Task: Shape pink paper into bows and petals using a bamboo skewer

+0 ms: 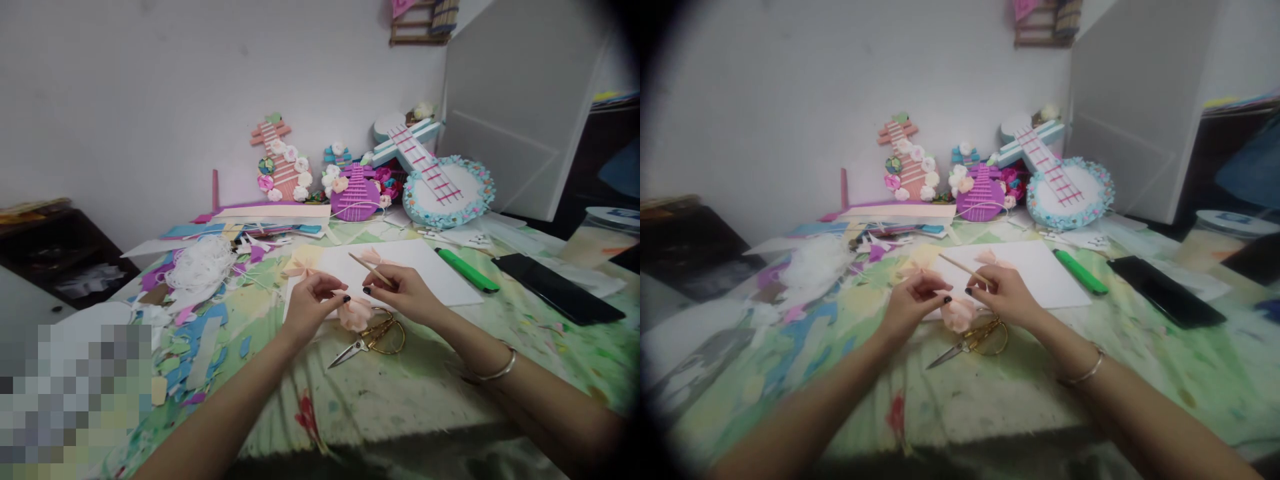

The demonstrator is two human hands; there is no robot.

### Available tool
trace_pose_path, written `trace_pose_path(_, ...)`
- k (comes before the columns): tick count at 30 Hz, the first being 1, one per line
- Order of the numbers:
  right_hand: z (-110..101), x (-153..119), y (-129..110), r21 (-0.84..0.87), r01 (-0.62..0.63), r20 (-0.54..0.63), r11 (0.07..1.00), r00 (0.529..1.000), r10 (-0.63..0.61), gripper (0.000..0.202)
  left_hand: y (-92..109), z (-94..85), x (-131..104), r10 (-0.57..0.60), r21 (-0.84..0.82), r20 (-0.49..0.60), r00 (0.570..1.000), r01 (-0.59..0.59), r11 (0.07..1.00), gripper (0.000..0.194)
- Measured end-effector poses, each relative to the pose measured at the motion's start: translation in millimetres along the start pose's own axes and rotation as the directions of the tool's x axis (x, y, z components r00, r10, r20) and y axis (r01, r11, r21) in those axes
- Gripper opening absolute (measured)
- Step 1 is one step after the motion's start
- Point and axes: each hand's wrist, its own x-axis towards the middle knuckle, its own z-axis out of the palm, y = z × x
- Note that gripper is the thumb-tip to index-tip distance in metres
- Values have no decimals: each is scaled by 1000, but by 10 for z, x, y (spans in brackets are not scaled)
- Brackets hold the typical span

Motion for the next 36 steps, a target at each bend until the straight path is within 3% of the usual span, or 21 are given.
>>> trace_pose_path(9, 103, -30, -109, 109, 147, 80, 983, 984, -156, 19, -54, 77, -37, 82, -16, 33, 996, -81, 997, 20)
trace_pose_path(20, 116, -25, -123, 46, 110, 49, 993, 992, -112, 17, -96, 97, -49, 57, -61, 57, 997, -54, 997, 23)
trace_pose_path(24, 109, -25, -125, 42, 93, 46, 995, 994, -95, 21, -100, 83, -48, 76, -8, 35, 996, -76, 997, 22)
trace_pose_path(30, 90, -26, -117, 99, 78, 73, 992, 994, -86, 9, -94, 41, -36, 34, 79, 6, 999, -34, 996, 14)
trace_pose_path(36, 92, -38, -124, 210, 20, 139, 977, 989, -50, 11, -37, 56, -15, -49, -51, 7, 999, 49, 997, 18)
